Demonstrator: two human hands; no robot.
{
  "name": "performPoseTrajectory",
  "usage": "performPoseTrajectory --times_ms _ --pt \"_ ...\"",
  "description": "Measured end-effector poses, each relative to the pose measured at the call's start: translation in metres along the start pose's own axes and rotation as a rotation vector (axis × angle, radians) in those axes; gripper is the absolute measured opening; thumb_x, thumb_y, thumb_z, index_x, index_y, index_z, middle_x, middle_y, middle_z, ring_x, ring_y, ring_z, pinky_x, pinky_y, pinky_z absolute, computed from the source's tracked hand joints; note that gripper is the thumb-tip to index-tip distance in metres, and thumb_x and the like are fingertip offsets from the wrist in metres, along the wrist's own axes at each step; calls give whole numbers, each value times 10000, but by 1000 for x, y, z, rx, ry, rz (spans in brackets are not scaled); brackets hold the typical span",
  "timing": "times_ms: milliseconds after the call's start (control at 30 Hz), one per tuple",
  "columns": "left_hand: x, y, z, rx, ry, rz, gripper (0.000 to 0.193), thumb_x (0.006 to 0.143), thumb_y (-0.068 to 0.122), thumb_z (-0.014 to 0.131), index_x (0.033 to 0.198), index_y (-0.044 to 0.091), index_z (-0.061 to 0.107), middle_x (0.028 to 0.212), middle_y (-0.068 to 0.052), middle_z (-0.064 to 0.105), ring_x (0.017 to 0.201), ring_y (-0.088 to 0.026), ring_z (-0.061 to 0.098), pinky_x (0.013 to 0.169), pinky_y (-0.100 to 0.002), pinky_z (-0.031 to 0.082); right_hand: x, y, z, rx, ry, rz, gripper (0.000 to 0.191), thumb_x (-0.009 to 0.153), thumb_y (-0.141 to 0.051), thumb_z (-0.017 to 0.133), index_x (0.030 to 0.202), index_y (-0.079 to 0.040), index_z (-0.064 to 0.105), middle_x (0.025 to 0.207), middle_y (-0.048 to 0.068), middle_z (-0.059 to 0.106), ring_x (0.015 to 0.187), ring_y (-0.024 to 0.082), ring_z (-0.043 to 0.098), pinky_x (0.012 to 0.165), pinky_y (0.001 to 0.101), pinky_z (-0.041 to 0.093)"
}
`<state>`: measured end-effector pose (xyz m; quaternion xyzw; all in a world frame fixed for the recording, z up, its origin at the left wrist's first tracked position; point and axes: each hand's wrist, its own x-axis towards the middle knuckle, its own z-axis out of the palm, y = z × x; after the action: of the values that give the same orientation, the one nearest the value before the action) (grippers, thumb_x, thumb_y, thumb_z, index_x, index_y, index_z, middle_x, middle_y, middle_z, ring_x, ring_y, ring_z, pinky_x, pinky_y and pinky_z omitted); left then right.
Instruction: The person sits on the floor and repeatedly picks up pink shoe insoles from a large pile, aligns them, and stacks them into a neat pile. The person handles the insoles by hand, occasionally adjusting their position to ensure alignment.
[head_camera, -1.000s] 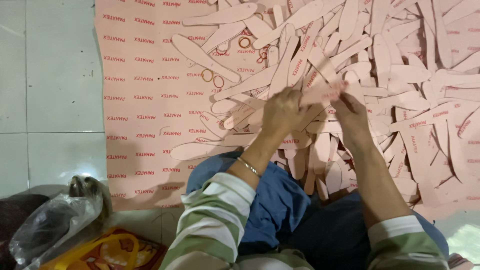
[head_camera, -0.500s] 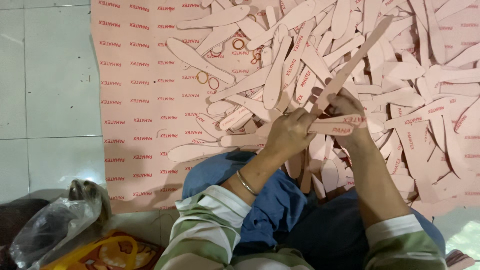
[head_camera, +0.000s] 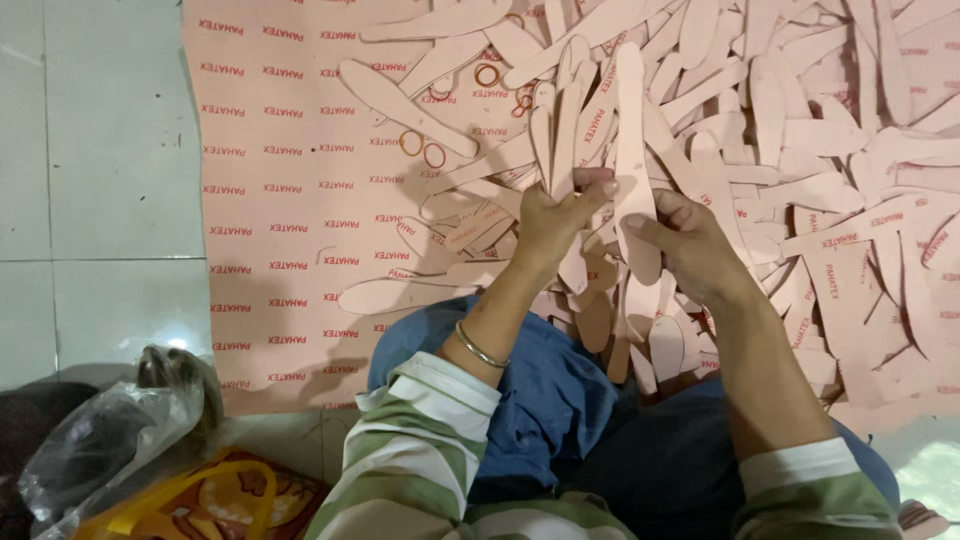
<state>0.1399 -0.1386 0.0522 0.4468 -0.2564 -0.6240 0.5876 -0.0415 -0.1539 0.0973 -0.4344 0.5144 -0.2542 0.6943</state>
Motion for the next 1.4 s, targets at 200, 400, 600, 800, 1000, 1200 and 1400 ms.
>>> performPoseTrajectory --times_ms 200,400,600,800,1000,1200,1400 --pt "3 -1 -4 33 5 29 222 890 110 792 1036 -52 749 845 -77 734 708 -99 662 618 -244 567 -3 -2 8 -45 -19 -49 233 1011 -95 645 1219 3 683 958 7 699 797 37 612 681 208 506" --pt "4 -1 -5 56 27 -6 217 885 126 792 1032 -29 755 813 -48 728 670 -81 623 586 -233 519 0 -1 10 7 2 -46 254 977 -88 642 1217 -11 669 992 20 734 846 75 682 744 224 574" --pt "14 -10 -12 -46 139 -59 197 869 145 812 992 10 737 786 -9 702 597 -52 504 531 -220 424 11 6 0 84 170 -37 243 928 -15 705 1166 -34 663 1047 53 727 866 129 720 780 280 611" --pt "20 -14 -15 -207 143 -96 226 849 159 806 1015 38 712 848 5 706 589 -56 476 536 -238 422 19 13 -29 214 346 -187 220 976 -17 672 1181 -96 657 1036 41 729 846 131 708 797 303 611" --pt "34 16 -43 -183 411 -17 262 891 227 790 1099 77 738 863 17 674 585 -48 451 524 -223 429 5 -1 -60 -106 386 -372 221 1126 -20 601 1331 -39 682 1023 25 679 915 78 610 879 263 512" --pt "27 26 -53 188 -70 63 256 912 156 771 1131 25 751 953 -20 766 828 -100 729 740 -255 619 -10 -21 -68 -246 368 -426 382 1035 18 654 1414 -19 619 1050 4 676 886 53 609 803 211 509" --pt "5 7 -24 522 -580 -233 211 815 97 831 1012 26 803 886 -57 767 805 -118 711 770 -263 606 -9 -22 -74 60 447 -555 330 1087 6 713 1409 18 641 1033 18 673 905 72 643 830 225 563"
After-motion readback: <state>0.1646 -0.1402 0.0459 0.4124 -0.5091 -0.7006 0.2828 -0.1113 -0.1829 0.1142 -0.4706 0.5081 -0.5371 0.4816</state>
